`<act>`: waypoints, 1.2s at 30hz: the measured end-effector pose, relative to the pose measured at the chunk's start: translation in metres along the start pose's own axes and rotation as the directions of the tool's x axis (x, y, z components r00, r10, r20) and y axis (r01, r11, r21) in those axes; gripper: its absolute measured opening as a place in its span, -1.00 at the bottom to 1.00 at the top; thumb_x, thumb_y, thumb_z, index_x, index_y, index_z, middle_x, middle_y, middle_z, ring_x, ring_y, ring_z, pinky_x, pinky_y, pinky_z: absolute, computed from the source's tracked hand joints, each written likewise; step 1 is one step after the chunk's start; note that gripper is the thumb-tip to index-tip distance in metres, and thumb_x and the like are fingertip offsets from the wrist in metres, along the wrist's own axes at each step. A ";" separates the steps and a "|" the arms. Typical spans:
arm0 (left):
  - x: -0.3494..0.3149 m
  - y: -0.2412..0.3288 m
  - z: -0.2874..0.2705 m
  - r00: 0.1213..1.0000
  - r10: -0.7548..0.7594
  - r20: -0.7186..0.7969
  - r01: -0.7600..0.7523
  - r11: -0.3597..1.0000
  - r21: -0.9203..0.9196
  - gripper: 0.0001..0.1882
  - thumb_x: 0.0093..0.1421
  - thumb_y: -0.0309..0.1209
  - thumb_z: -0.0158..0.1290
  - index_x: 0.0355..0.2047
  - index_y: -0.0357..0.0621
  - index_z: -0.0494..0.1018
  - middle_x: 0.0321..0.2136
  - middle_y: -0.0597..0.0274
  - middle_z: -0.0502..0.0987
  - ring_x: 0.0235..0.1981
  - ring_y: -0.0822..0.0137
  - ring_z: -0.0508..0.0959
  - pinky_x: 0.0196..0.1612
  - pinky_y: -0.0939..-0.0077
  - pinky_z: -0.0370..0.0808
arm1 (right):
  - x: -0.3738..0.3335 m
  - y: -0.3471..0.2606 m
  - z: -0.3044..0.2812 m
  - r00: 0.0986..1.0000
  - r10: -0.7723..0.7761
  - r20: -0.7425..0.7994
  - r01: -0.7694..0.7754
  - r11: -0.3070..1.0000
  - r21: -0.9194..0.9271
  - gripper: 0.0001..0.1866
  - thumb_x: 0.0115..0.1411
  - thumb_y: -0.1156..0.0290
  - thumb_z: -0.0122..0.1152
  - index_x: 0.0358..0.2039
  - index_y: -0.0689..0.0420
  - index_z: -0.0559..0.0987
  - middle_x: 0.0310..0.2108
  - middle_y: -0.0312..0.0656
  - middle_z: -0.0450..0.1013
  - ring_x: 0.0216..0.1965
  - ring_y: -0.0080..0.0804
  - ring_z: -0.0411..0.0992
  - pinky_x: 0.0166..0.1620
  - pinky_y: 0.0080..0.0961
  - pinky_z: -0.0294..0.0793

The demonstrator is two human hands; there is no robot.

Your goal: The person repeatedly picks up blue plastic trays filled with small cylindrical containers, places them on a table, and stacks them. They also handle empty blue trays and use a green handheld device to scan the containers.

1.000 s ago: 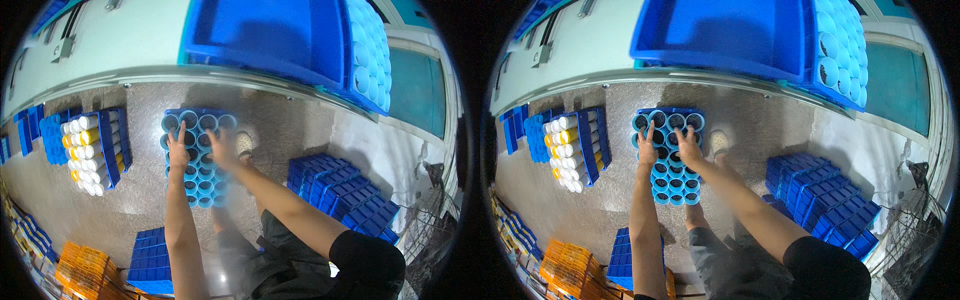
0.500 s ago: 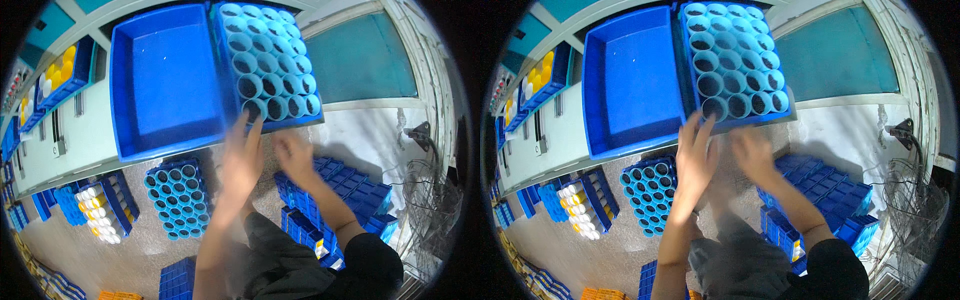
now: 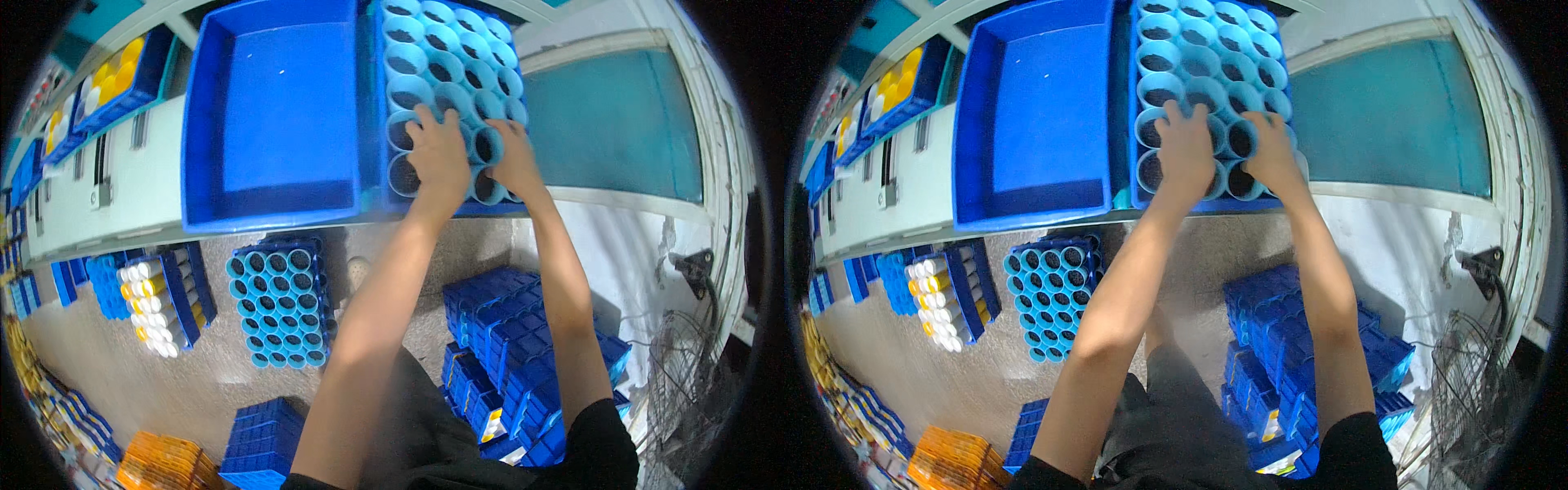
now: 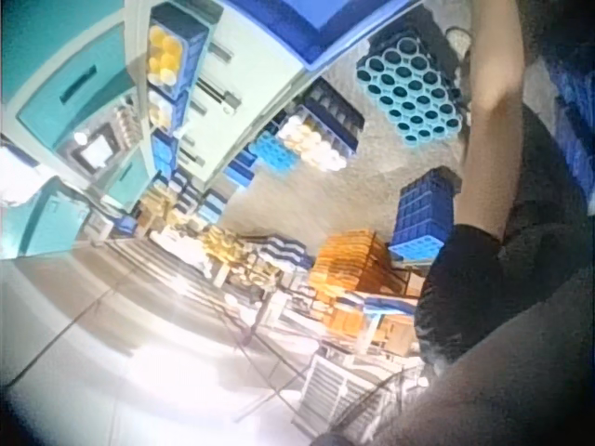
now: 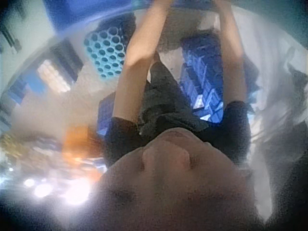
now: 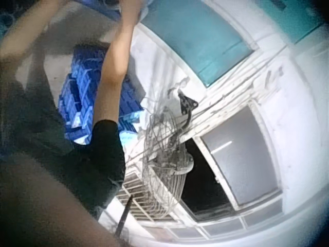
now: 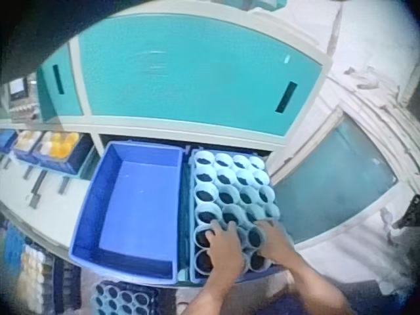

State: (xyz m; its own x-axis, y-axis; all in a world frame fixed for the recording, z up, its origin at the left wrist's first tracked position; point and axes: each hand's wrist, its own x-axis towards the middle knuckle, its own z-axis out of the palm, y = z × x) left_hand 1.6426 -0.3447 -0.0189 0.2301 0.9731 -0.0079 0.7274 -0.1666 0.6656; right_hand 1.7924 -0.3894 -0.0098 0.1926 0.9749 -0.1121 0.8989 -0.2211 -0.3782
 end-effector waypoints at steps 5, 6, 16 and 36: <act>-0.052 0.015 -0.063 0.985 0.114 -0.132 -0.144 0.958 -0.248 -0.62 0.11 -0.56 0.01 -0.02 -0.11 0.41 0.09 -0.24 0.24 -0.03 -0.25 0.35 -0.19 0.06 0.59 | -0.073 -0.057 -0.049 0.943 -0.141 -0.302 0.111 0.987 -0.115 -0.16 -0.32 0.73 0.37 0.11 0.05 0.43 0.09 0.01 0.33 0.21 0.08 0.23 0.27 -0.17 0.24; -0.071 0.019 -0.078 0.969 0.139 -0.203 -0.187 0.953 -0.240 -0.61 0.09 -0.56 0.02 -0.02 -0.11 0.42 0.10 -0.24 0.23 -0.04 -0.25 0.36 -0.22 0.08 0.59 | -0.096 -0.073 -0.056 0.930 -0.128 -0.344 0.087 0.987 -0.133 -0.16 -0.33 0.71 0.39 0.10 0.06 0.44 0.11 0.03 0.32 0.23 0.08 0.21 0.27 -0.17 0.23; -0.326 -0.137 -0.167 0.993 -0.086 0.084 0.102 0.971 -0.215 -0.45 0.00 -0.67 0.02 0.06 -0.05 0.41 0.15 -0.22 0.23 -0.01 -0.27 0.36 -0.03 0.00 0.50 | -0.326 -0.217 0.069 0.986 0.162 0.048 -0.156 0.982 -0.108 -0.08 -0.37 0.76 0.38 0.15 0.02 0.41 0.24 0.12 0.14 0.29 0.18 0.14 0.31 -0.09 0.19; -0.483 -0.534 -0.149 0.870 -0.375 0.321 0.360 0.927 0.106 0.08 -0.17 -0.86 0.09 0.35 0.33 0.14 0.31 -0.12 0.05 0.19 -0.30 0.24 0.20 0.02 0.42 | -0.419 -0.321 0.428 0.843 0.200 0.499 -0.196 0.979 -0.061 -0.10 0.01 0.52 0.42 0.34 -0.03 0.17 0.33 0.14 -0.02 0.33 0.18 0.06 0.19 -0.12 0.36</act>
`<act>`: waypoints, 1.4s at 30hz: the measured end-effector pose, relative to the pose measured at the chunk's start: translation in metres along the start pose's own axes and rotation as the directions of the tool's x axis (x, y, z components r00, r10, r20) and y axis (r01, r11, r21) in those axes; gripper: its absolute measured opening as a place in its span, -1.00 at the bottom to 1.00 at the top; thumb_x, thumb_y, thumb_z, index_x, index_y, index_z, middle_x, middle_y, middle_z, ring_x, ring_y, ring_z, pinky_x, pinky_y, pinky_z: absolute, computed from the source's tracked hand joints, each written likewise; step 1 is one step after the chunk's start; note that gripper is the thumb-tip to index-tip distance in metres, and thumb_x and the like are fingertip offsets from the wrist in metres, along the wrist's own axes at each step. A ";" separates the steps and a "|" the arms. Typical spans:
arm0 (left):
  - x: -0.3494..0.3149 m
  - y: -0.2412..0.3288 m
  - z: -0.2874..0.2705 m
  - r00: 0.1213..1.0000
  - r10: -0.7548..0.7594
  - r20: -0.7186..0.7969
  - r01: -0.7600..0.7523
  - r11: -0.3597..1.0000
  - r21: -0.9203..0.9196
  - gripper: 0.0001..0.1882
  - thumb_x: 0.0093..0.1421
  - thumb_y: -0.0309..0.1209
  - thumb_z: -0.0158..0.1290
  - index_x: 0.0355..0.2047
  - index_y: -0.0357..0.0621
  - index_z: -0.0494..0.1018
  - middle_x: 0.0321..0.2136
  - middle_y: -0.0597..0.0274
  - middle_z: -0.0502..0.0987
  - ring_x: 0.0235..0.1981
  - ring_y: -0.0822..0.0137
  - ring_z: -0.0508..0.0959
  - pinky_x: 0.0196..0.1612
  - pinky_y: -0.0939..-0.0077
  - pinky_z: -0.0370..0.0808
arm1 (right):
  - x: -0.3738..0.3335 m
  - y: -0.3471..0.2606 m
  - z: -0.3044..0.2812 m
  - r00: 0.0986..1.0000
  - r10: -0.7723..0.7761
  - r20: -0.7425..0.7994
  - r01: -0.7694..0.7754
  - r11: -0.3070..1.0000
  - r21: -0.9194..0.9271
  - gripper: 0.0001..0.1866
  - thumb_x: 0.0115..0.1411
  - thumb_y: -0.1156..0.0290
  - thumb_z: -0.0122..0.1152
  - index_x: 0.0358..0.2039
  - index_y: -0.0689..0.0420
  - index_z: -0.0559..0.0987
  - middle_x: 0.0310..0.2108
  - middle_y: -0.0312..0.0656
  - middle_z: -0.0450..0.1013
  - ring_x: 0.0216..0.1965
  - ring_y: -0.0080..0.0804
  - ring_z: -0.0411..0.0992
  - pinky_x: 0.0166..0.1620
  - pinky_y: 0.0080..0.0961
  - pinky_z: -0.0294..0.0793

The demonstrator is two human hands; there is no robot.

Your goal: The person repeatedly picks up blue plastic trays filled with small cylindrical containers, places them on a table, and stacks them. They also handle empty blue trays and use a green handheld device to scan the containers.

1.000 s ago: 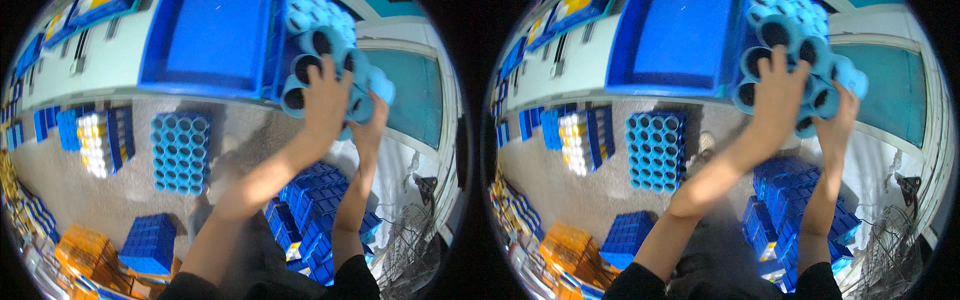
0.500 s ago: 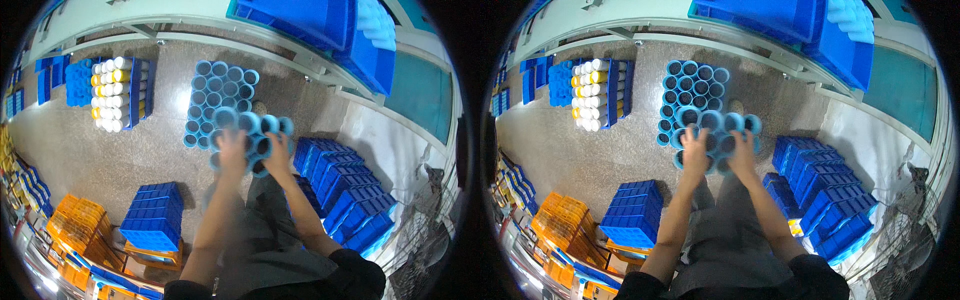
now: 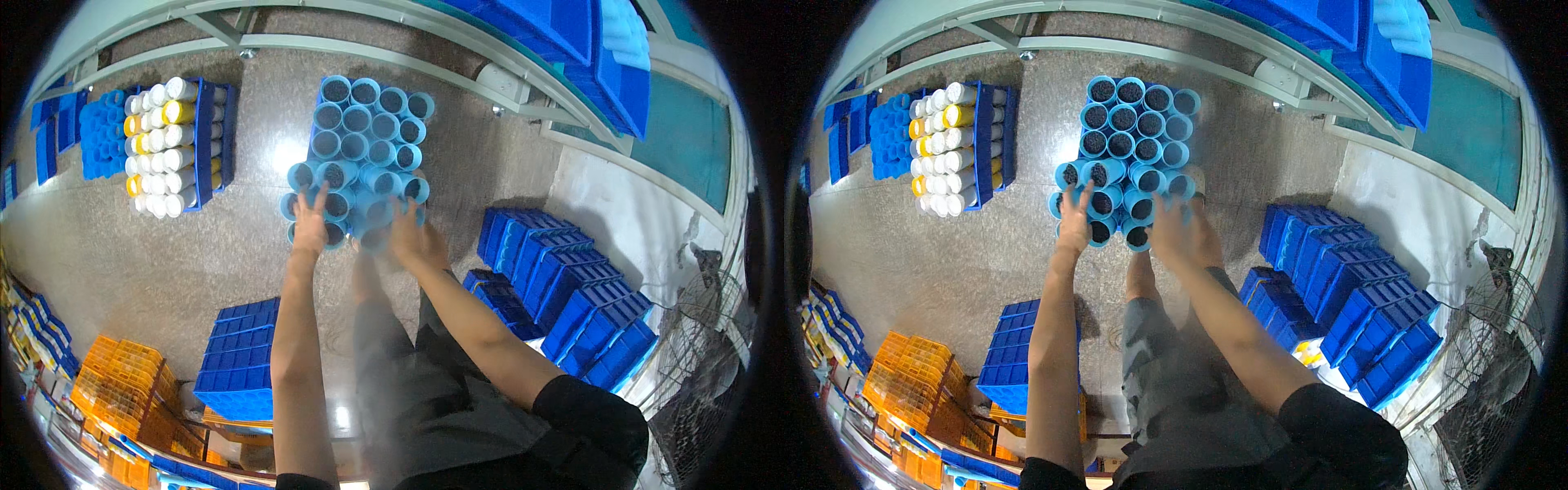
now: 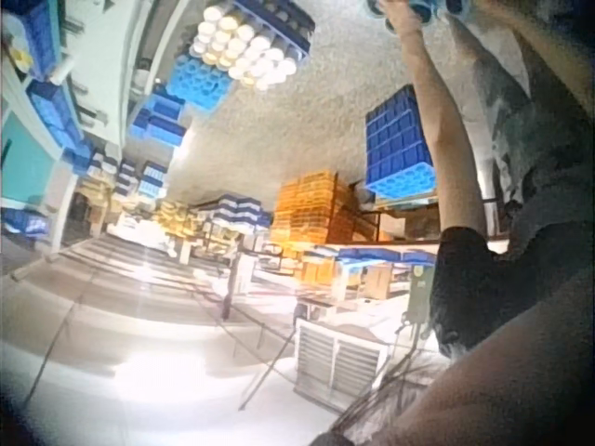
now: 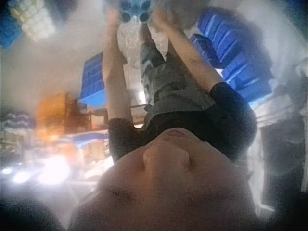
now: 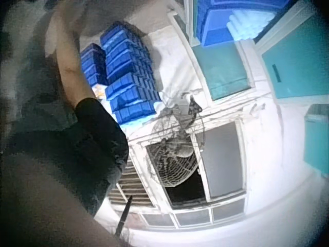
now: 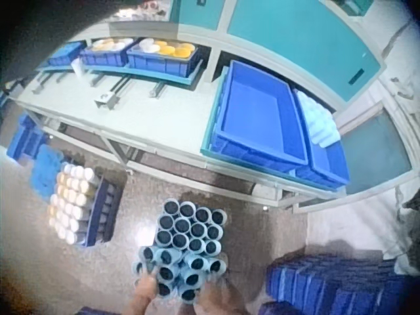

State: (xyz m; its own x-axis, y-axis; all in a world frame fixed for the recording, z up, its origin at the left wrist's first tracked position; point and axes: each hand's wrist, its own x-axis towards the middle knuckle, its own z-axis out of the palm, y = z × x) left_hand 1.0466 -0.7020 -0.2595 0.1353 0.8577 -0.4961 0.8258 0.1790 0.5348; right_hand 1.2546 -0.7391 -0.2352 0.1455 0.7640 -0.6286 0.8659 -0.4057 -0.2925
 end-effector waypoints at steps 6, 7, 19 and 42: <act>0.008 0.045 0.015 0.983 -0.067 0.169 0.067 0.998 0.009 0.07 -0.04 -0.79 0.07 0.42 0.31 -0.04 0.40 -0.18 -0.16 0.23 -0.41 0.21 0.22 0.02 0.40 | 0.008 -0.011 -0.033 0.991 -0.077 0.109 0.078 0.997 -0.007 -0.10 0.04 0.47 0.39 0.36 0.03 0.13 0.35 0.15 -0.03 0.27 0.21 0.16 0.19 -0.11 0.35; 0.011 0.059 0.009 0.975 -0.143 0.168 0.130 0.988 0.085 -0.04 0.05 -0.75 -0.01 0.41 0.23 -0.02 0.39 -0.24 -0.16 0.20 -0.40 0.26 0.22 0.03 0.40 | 0.005 -0.007 -0.053 0.990 -0.098 0.105 0.103 0.994 -0.045 -0.14 0.05 0.44 0.38 0.34 0.05 0.16 0.33 0.16 0.05 0.26 0.21 0.18 0.17 -0.09 0.37; 0.179 0.528 -0.108 0.704 0.576 -0.416 -0.694 0.682 -0.230 -0.64 0.14 -0.63 0.10 -0.02 -0.32 0.48 -0.13 -0.11 0.56 -0.09 -0.10 0.57 -0.05 0.23 0.54 | 0.147 0.163 -0.578 0.524 -0.205 -0.827 0.455 0.888 0.068 -0.73 0.15 0.60 0.18 -0.10 0.21 0.55 -0.26 -0.04 0.56 -0.31 -0.22 0.56 -0.20 -0.37 0.53; 0.353 0.749 -0.078 0.800 0.415 -0.434 -0.511 0.850 -0.130 -0.44 0.02 -0.75 -0.01 0.06 -0.08 0.41 0.09 -0.38 0.20 -0.03 -0.37 0.37 0.03 -0.07 0.45 | 0.282 0.235 -0.699 0.666 -0.324 -0.672 0.322 0.937 -0.133 -0.14 -0.28 0.71 0.41 0.13 0.00 0.38 0.15 0.13 0.23 0.21 0.19 0.24 0.20 -0.09 0.34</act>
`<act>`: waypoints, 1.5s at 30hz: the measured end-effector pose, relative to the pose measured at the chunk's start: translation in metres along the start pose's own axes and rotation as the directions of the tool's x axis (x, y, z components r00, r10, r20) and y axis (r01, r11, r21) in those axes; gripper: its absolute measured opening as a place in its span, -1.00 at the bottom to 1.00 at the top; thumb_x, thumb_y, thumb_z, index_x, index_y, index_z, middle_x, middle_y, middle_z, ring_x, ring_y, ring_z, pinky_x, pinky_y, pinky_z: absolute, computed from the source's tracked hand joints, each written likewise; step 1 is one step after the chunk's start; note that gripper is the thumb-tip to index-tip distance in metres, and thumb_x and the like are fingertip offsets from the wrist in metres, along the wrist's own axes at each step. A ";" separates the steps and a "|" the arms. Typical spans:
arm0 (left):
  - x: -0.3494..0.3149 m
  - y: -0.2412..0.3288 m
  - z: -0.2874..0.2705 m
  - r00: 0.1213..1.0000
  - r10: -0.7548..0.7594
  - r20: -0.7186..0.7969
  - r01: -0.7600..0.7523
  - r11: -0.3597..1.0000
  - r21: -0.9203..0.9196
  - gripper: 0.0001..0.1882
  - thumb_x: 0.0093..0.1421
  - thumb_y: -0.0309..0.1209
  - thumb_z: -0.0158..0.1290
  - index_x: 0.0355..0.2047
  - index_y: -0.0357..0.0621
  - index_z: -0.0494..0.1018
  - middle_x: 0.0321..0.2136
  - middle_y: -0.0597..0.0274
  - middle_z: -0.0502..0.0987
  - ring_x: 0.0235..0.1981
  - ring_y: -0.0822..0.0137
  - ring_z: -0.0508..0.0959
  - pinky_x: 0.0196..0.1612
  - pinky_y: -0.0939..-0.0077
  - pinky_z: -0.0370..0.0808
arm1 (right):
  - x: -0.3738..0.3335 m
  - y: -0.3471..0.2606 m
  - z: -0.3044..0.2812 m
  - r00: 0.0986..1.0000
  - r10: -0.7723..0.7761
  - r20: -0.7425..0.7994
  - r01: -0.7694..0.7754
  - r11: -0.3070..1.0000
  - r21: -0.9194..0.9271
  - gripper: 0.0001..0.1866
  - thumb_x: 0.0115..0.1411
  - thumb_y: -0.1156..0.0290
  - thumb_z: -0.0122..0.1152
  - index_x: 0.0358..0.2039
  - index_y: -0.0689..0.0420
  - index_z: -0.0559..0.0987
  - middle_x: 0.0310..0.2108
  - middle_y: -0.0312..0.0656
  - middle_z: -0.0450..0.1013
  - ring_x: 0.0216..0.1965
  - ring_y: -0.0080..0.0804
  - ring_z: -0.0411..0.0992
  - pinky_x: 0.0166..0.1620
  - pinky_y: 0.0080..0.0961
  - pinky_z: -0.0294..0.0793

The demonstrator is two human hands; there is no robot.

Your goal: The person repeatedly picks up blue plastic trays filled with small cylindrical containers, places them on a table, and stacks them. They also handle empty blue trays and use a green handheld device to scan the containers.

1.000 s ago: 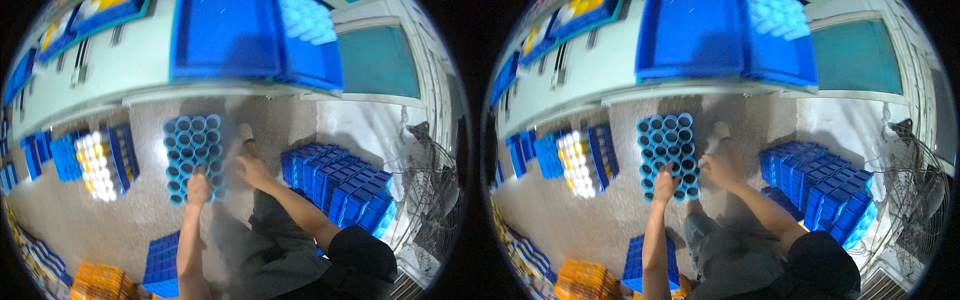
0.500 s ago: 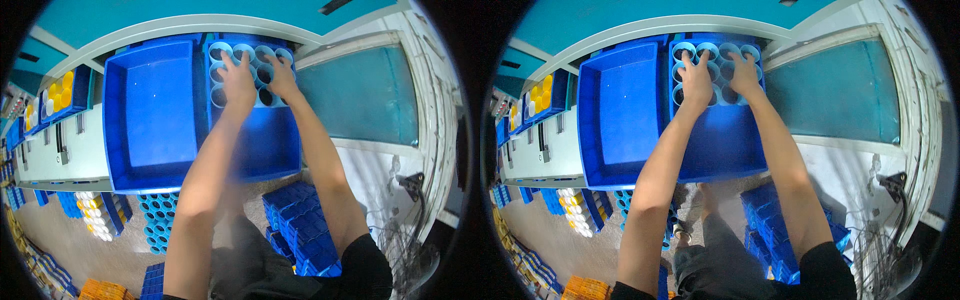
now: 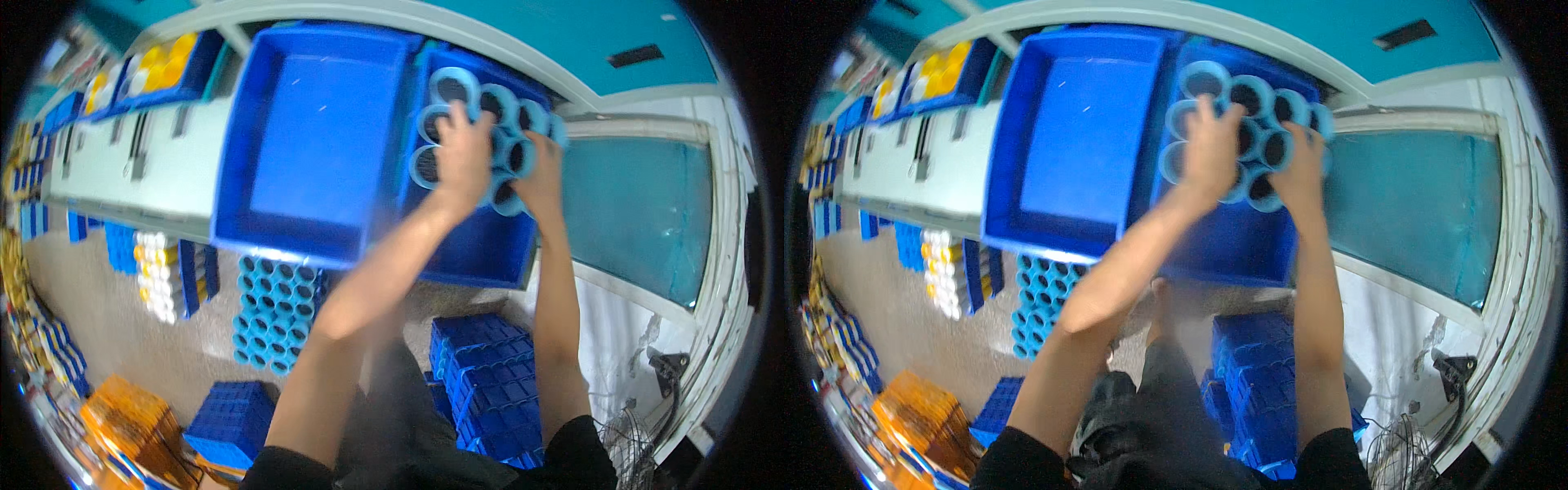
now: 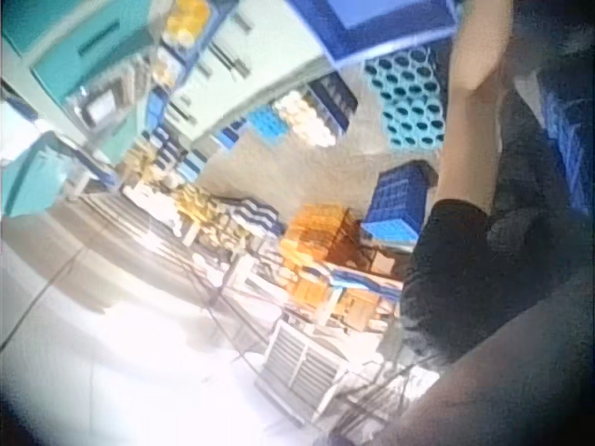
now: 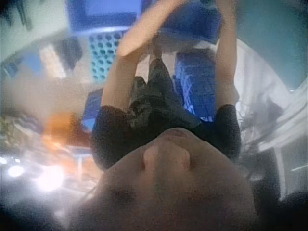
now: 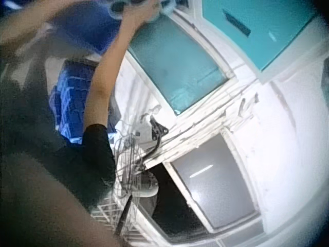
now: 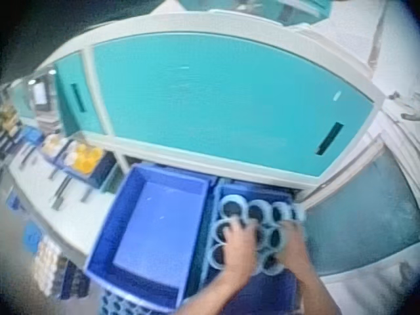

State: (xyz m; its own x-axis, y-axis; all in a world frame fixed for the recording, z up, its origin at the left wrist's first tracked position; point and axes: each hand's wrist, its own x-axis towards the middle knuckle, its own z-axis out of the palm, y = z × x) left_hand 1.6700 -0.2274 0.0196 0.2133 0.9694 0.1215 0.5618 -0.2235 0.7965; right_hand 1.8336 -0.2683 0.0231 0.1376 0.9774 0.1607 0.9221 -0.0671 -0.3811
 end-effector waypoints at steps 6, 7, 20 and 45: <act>-0.157 0.065 -0.106 0.991 0.017 -0.132 -0.025 0.998 -0.057 -0.55 0.06 -0.59 0.00 0.01 -0.03 0.40 0.13 -0.20 0.17 -0.04 -0.22 0.34 -0.23 0.02 0.56 | -0.154 -0.127 -0.100 0.998 -0.018 -0.066 0.006 0.985 -0.174 -0.19 -0.23 0.72 0.30 0.15 0.12 0.38 0.09 0.06 0.34 0.24 0.09 0.20 0.29 -0.15 0.18; -0.189 0.067 -0.128 0.997 -0.011 -0.078 0.004 0.996 -0.088 -0.55 0.07 -0.58 0.00 0.01 -0.02 0.40 0.13 -0.19 0.17 -0.03 -0.22 0.34 -0.24 0.04 0.57 | -0.185 -0.154 -0.107 0.993 0.097 -0.073 -0.107 0.982 -0.157 -0.18 -0.24 0.72 0.31 0.15 0.11 0.38 0.11 0.06 0.32 0.26 0.11 0.19 0.30 -0.14 0.17; -0.431 -0.180 -0.245 0.930 -0.333 0.152 0.299 0.931 0.212 -0.50 0.09 -0.61 0.01 0.08 -0.04 0.41 0.17 -0.27 0.24 0.13 -0.28 0.35 0.07 0.02 0.48 | -0.391 -0.314 0.112 0.878 0.135 0.460 -0.257 0.943 0.213 -0.14 -0.24 0.65 0.40 0.17 0.05 0.35 0.25 0.21 0.11 0.26 0.24 0.18 0.26 -0.05 0.28; -0.359 -0.325 -0.228 0.923 -0.343 0.174 0.304 0.927 0.219 -0.23 0.00 -0.51 0.26 0.26 -0.11 0.29 0.21 -0.25 0.30 0.13 -0.13 0.42 0.18 0.12 0.42 | -0.302 -0.282 0.183 0.943 -0.234 0.236 0.189 0.962 0.199 -0.54 0.18 0.34 0.28 0.09 0.11 0.48 -0.04 -0.07 0.53 -0.01 -0.04 0.50 0.03 -0.18 0.49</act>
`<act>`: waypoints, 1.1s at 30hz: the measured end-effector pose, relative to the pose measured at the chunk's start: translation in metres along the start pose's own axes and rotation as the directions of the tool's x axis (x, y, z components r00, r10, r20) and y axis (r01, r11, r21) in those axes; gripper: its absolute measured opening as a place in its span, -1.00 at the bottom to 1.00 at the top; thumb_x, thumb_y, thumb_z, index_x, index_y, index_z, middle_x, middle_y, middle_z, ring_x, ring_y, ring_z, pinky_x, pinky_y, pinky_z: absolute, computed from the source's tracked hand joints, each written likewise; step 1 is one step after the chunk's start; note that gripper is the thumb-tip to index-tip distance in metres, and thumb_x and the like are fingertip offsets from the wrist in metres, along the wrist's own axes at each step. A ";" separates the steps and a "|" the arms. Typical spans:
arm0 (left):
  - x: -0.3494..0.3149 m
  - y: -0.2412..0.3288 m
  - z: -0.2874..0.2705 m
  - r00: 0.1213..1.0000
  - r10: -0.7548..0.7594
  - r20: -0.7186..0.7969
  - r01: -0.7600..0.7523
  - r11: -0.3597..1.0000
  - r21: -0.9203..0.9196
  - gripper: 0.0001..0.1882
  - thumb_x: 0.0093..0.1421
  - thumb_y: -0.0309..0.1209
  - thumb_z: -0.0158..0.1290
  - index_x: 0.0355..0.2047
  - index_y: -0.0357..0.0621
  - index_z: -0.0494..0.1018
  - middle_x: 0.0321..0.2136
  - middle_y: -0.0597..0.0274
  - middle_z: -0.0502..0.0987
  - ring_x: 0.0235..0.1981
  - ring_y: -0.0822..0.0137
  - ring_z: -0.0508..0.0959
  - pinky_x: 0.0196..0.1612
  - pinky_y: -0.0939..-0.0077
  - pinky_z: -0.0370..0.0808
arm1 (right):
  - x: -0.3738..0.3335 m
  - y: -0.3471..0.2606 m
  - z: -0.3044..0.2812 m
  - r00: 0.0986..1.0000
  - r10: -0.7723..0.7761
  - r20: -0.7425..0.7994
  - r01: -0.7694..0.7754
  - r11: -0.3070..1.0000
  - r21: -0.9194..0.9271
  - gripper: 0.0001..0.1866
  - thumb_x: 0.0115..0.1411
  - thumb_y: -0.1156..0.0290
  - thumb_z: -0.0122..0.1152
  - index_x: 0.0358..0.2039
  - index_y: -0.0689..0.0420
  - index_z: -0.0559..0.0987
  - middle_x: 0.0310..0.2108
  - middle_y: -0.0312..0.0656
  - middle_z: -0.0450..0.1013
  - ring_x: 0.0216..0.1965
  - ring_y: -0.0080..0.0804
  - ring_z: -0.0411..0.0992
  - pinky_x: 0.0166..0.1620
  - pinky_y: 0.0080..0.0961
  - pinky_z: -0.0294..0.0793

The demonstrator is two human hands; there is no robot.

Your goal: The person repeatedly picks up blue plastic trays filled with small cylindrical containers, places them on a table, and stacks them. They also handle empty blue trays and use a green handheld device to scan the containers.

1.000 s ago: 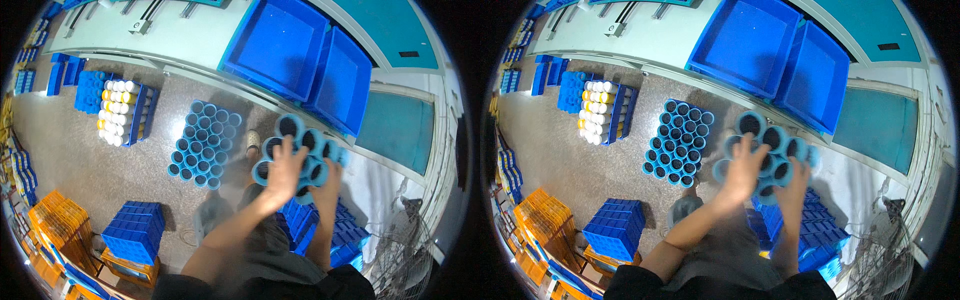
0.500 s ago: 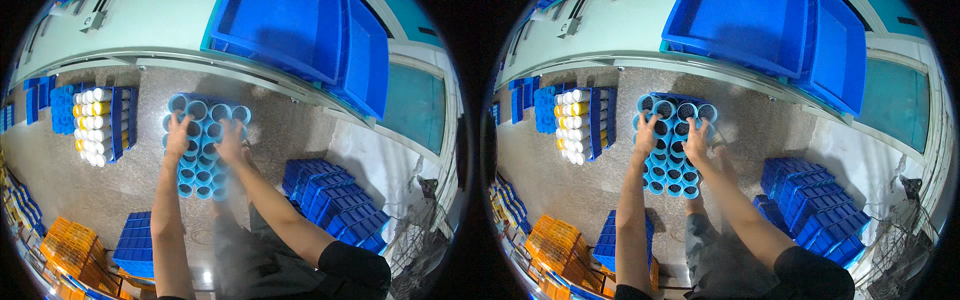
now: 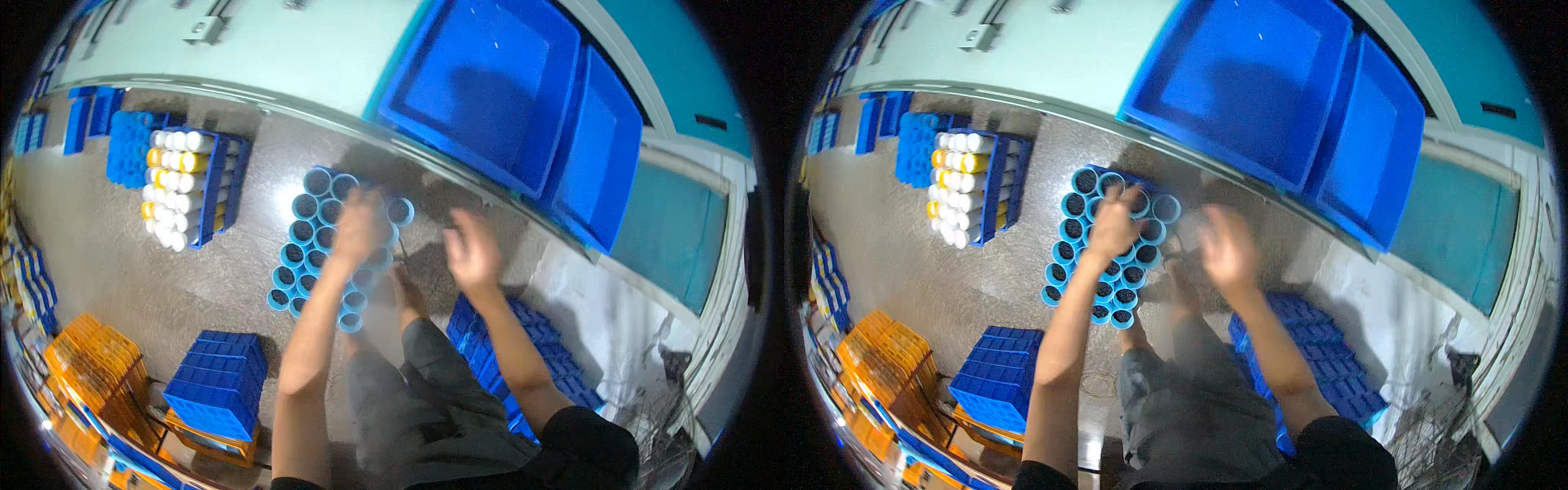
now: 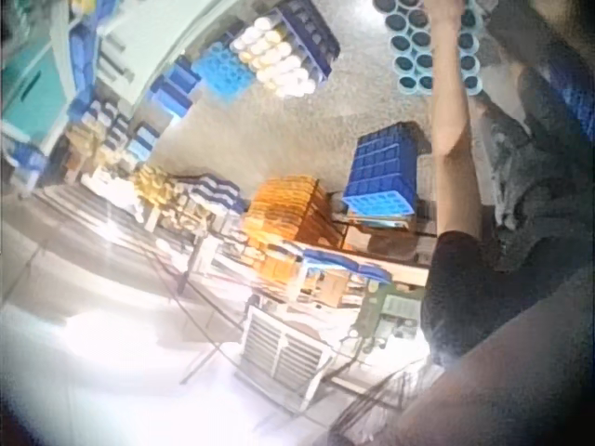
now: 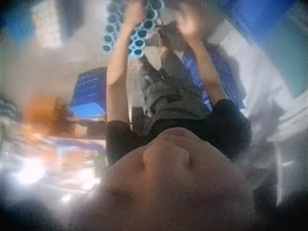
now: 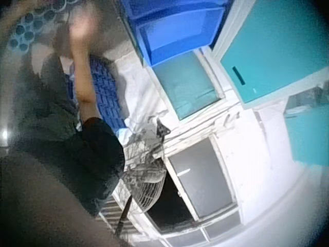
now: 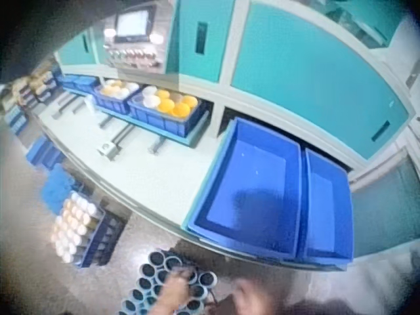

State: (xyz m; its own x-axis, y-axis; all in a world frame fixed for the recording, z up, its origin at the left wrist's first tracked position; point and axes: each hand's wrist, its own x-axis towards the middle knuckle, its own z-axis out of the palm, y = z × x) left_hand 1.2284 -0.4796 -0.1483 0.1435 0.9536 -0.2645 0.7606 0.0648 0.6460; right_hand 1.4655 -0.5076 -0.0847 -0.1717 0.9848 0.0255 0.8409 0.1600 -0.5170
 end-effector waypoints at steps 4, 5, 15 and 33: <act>0.030 0.109 -0.020 0.973 -0.148 0.175 0.186 0.065 -0.980 0.07 0.09 -0.27 0.32 0.42 -0.13 -0.16 0.29 -0.14 0.18 0.20 -0.01 0.38 0.10 0.06 0.46 | 0.017 0.071 -0.094 0.963 -0.097 -0.250 -0.014 0.913 -0.409 -0.41 0.10 0.40 0.33 0.15 0.24 0.40 0.14 0.06 0.37 0.17 0.08 0.31 0.26 -0.06 0.21; 0.046 0.131 -0.021 0.946 -0.274 0.175 0.182 0.000 -0.983 0.09 0.07 -0.23 0.33 0.42 -0.14 -0.17 0.27 -0.11 0.22 0.19 0.00 0.38 0.11 0.00 0.43 | 0.022 0.090 -0.107 0.966 -0.113 -0.232 -0.011 0.880 -0.474 -0.38 0.08 0.40 0.36 0.16 0.24 0.39 0.14 0.05 0.37 0.18 0.06 0.31 0.28 -0.05 0.19; 0.048 0.159 -0.108 0.661 -0.641 0.390 0.350 -0.196 -0.916 -0.65 0.10 -0.43 0.09 -0.15 -0.46 0.47 -0.19 -0.21 0.59 -0.17 -0.07 0.64 -0.16 0.08 0.58 | 0.040 0.182 -0.192 0.973 -0.191 0.128 0.228 0.866 -0.445 -0.55 0.16 0.26 0.32 0.00 0.26 0.54 -0.17 0.21 0.53 -0.21 0.23 0.48 -0.18 -0.07 0.44; -0.892 0.018 0.044 -0.216 -0.963 0.159 -0.829 0.095 -0.551 -0.68 0.09 -0.49 0.10 -0.11 -0.23 0.40 -0.20 0.10 0.51 -0.15 0.12 0.54 -0.11 0.05 0.53 | -0.320 -0.379 -0.045 0.470 -0.796 0.381 0.811 0.560 0.168 -0.68 0.06 0.46 0.37 -0.18 0.32 0.58 -0.37 0.18 0.55 -0.40 0.17 0.51 -0.33 -0.15 0.44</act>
State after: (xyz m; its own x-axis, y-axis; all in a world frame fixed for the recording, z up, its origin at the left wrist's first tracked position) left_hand 1.1425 -1.3425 0.0678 -0.6629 -0.3150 -0.6792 -0.3959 -0.6225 0.6751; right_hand 1.2245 -0.8806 0.1415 -0.9456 0.3104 0.0977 0.2452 0.8772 -0.4129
